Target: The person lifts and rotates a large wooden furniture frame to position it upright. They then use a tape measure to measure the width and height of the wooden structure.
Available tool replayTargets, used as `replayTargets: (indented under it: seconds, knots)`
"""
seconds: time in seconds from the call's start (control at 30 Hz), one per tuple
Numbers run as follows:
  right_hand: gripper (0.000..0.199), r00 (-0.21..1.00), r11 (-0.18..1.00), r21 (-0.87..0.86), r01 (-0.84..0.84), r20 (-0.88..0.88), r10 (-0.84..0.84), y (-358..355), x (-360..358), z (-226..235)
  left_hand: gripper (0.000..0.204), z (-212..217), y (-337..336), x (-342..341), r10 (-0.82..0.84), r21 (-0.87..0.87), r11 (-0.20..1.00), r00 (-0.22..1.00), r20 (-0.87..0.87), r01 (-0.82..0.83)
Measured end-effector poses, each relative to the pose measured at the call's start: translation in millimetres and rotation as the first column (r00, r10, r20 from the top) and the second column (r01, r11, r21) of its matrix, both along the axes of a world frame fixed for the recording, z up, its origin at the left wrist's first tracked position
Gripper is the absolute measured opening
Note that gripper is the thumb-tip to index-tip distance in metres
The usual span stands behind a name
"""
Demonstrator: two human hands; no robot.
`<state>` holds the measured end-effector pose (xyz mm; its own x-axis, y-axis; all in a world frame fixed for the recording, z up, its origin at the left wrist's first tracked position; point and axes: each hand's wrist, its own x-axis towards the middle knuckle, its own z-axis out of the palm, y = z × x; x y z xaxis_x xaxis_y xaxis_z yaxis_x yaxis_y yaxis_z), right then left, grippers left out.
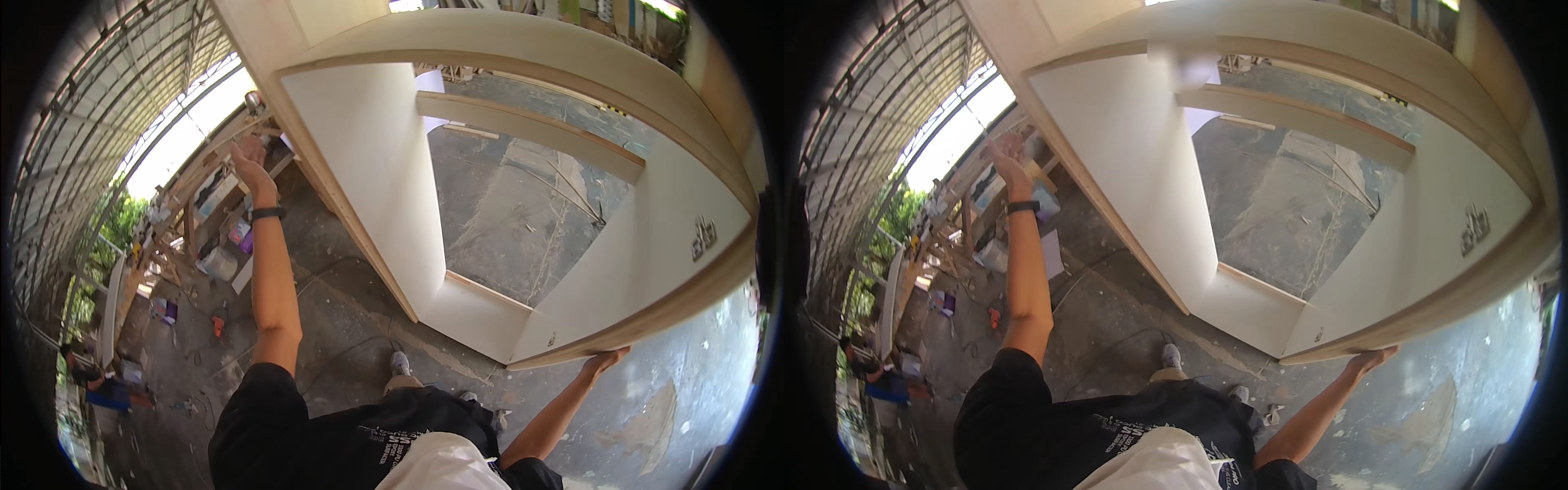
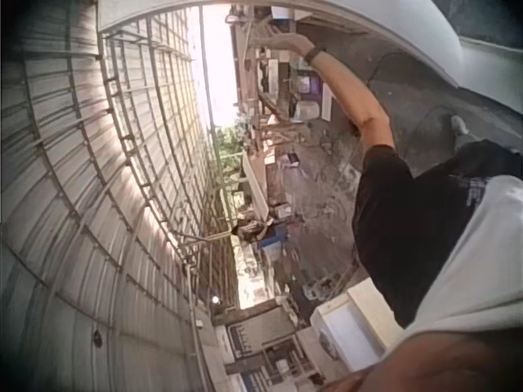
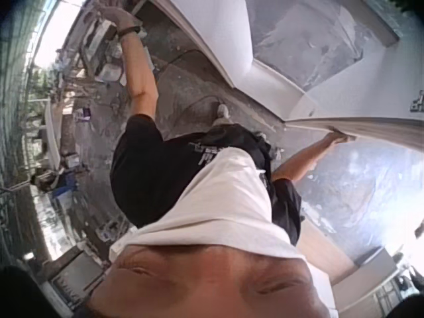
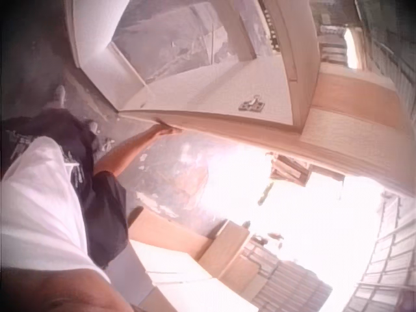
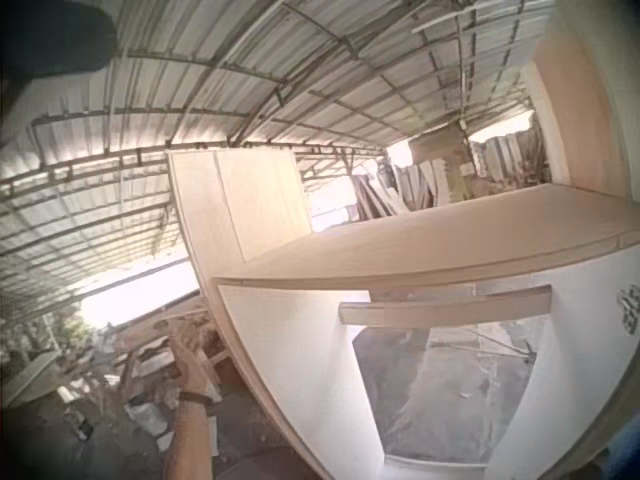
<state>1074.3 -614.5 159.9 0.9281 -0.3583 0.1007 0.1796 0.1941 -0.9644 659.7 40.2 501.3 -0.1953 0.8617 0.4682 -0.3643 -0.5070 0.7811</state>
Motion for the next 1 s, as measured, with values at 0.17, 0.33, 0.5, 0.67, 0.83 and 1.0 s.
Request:
replayTargets:
  seconds: [0.17, 0.33, 0.5, 0.67, 0.83, 1.0]
  knots:
    - [0.063, 0.968, 0.986, 0.039, -0.163, 0.200, 0.152, 21.1, -0.8, 10.5, 0.066, -34.6, -4.4, 49.0, 0.101, 0.270, 0.961, 0.988, -0.116, -0.067]
    - [0.056, 0.994, 0.994, 0.047, 0.095, 0.053, -0.097, 7.9, -18.1, 58.0, 0.068, -17.7, -28.0, 41.3, -0.221, 0.321, 0.914, 0.968, -0.117, 0.247]
    - [0.053, 0.947, 0.960, -0.009, 0.279, 0.168, -0.274, 38.6, -53.7, 175.7, 0.077, 36.2, 7.2, 3.5, -0.160, 0.178, 0.974, 0.981, 0.108, 0.139]
    - [0.053, 0.923, 0.942, -0.191, 0.278, 0.325, -0.206, 88.2, -78.9, 230.2, 0.085, -0.6, -26.8, 55.5, -0.160, 0.244, 0.944, 0.955, -0.251, 0.223]
    - [0.053, 0.937, 0.908, -0.357, 0.219, 0.338, -0.093, 127.9, -96.8, 229.7, 0.075, -132.8, -31.1, 46.5, -0.168, 0.094, 0.975, 0.947, -0.272, 0.200]
    - [0.054, 0.950, 0.861, -0.472, 0.188, 0.311, -0.036, 149.6, -112.1, 231.6, 0.065, -270.3, -23.3, 43.0, -0.331, -0.237, 0.933, 0.903, -0.274, 0.270]
